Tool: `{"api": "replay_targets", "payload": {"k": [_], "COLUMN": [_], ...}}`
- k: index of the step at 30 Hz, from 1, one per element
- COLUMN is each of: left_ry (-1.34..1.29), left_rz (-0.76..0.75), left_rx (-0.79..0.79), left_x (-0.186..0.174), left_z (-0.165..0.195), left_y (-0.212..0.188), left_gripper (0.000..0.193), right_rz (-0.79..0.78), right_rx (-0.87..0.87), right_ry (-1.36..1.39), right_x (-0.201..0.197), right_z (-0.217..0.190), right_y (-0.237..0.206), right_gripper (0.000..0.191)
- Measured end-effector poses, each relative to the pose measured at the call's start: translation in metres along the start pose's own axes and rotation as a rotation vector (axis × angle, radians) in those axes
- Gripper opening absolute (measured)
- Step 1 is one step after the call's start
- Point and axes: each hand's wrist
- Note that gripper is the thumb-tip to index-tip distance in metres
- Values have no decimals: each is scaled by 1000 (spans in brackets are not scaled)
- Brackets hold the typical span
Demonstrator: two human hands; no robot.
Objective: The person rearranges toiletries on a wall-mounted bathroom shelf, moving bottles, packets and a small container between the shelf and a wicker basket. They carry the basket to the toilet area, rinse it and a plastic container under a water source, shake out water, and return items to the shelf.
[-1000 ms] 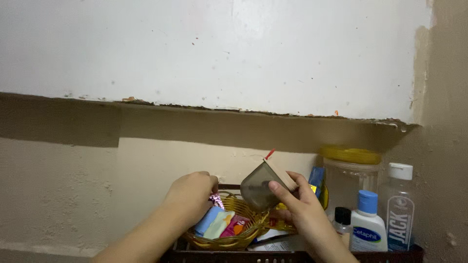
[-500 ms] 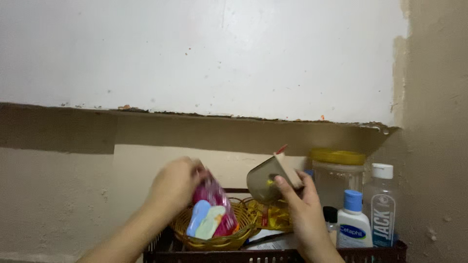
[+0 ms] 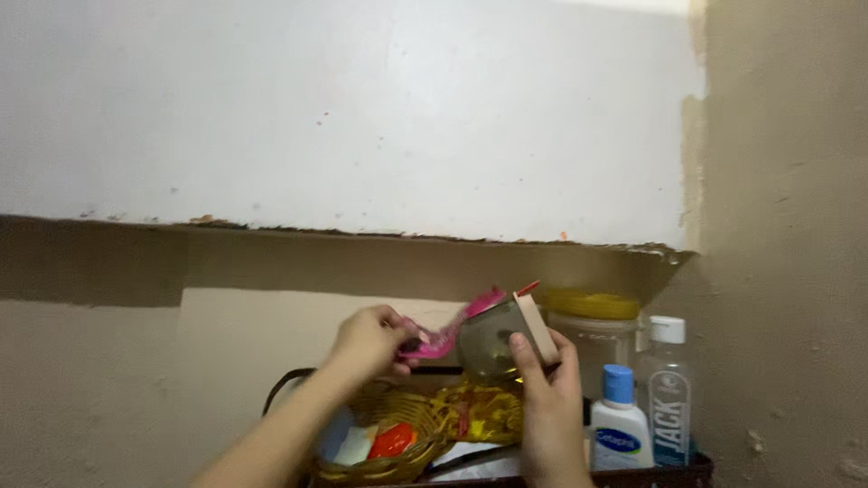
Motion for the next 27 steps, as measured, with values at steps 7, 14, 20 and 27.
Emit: {"api": "replay_targets", "payload": {"k": [7,14,20,27], "left_ry": [184,552,67,258], "left_rz": [-184,-218,-623,-147], "left_rx": [-16,266,114,246], "left_x": [42,4,-43,-58], "left_z": [-4,-5,15,20], "left_y": [14,2,-54,-87], "left_gripper": [22,46,76,68], "right_rz": [17,-218,-454,-805], "right_rx": [-169,-22,43,-85], "right_ry": [-127,-70,-160,-260], "right_x": [-7,-2,8,45], "right_z": [-9,-12,-16,-3], "right_y": [-9,-8,-5,9], "right_gripper": [52,59,64,69]}}
Point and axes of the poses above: each hand's wrist, its own y-axis towards the middle knuckle, its own x-axis out of the palm, z = x × y, and after that the axes turned 14 degrees about -y, right-handed
